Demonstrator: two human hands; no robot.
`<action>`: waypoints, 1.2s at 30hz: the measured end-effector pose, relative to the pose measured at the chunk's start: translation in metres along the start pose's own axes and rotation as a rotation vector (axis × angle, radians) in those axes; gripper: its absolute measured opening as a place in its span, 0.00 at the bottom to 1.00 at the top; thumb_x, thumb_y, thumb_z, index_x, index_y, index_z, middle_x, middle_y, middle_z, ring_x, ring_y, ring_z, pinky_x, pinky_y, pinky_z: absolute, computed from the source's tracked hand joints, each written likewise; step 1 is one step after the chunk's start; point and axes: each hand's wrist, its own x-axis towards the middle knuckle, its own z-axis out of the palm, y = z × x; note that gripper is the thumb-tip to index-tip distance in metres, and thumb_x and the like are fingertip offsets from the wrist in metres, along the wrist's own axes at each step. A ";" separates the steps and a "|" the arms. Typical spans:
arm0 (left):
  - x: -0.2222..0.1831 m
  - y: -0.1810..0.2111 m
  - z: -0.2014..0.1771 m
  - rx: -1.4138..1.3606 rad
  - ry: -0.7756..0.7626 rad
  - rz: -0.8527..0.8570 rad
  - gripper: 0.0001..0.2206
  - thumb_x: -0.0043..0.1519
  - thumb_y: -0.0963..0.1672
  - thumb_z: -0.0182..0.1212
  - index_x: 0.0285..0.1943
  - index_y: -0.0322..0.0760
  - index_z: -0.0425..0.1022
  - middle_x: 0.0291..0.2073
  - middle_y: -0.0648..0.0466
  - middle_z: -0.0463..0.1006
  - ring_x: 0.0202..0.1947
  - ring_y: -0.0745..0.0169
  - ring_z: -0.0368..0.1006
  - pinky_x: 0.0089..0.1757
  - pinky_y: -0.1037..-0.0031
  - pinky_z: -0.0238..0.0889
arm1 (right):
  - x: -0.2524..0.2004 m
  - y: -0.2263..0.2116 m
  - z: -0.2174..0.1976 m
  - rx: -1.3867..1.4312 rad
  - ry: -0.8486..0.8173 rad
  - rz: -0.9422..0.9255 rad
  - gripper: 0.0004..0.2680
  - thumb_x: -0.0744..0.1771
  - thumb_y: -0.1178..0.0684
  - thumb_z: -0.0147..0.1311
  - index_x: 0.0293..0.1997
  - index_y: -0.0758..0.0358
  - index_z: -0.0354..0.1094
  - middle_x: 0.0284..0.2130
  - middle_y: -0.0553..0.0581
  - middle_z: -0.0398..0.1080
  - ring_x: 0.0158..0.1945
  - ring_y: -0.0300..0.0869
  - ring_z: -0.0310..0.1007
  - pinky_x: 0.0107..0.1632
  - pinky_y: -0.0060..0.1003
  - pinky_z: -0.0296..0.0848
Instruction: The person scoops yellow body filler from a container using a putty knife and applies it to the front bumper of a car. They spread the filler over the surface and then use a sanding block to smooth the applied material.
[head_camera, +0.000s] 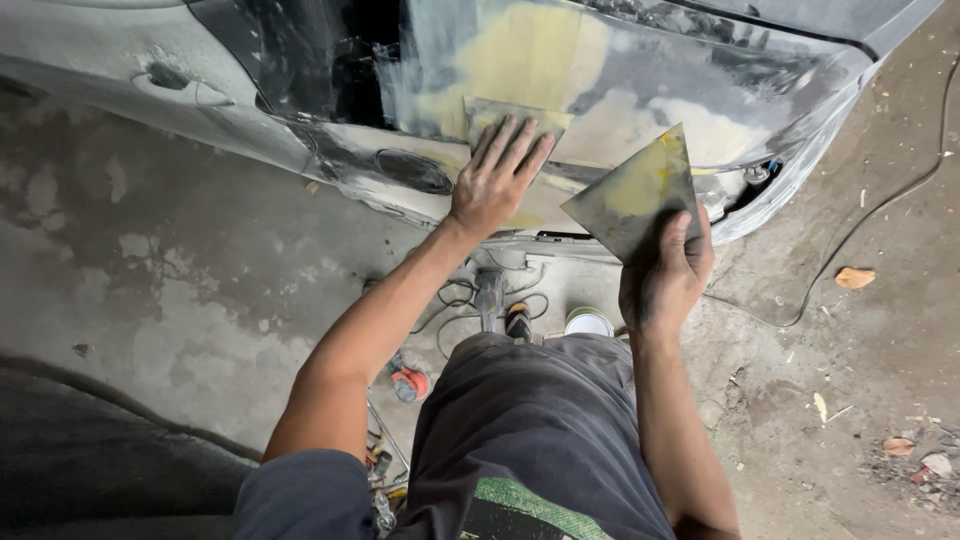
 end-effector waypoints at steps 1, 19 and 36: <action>-0.004 0.002 -0.001 -0.014 0.007 0.000 0.24 0.66 0.40 0.56 0.74 0.40 0.67 0.69 0.43 0.68 0.67 0.39 0.66 0.66 0.52 0.61 | -0.001 0.001 -0.001 -0.003 -0.012 0.001 0.13 0.75 0.53 0.46 0.66 0.71 0.62 0.54 0.57 0.70 0.56 0.40 0.69 0.64 0.37 0.69; -0.031 0.046 -0.031 -0.369 0.096 -0.326 0.21 0.66 0.37 0.57 0.70 0.40 0.71 0.62 0.46 0.76 0.62 0.47 0.74 0.60 0.60 0.71 | -0.006 -0.005 0.006 0.027 0.002 0.049 0.14 0.75 0.55 0.45 0.68 0.71 0.59 0.56 0.60 0.69 0.59 0.44 0.70 0.66 0.42 0.71; 0.036 0.079 -0.095 -0.381 0.179 -0.122 0.26 0.67 0.34 0.57 0.74 0.47 0.65 0.63 0.51 0.77 0.59 0.51 0.77 0.54 0.66 0.78 | -0.006 0.011 -0.008 0.073 -0.111 0.097 0.14 0.78 0.57 0.47 0.73 0.73 0.60 0.49 0.58 0.69 0.53 0.41 0.68 0.57 0.36 0.69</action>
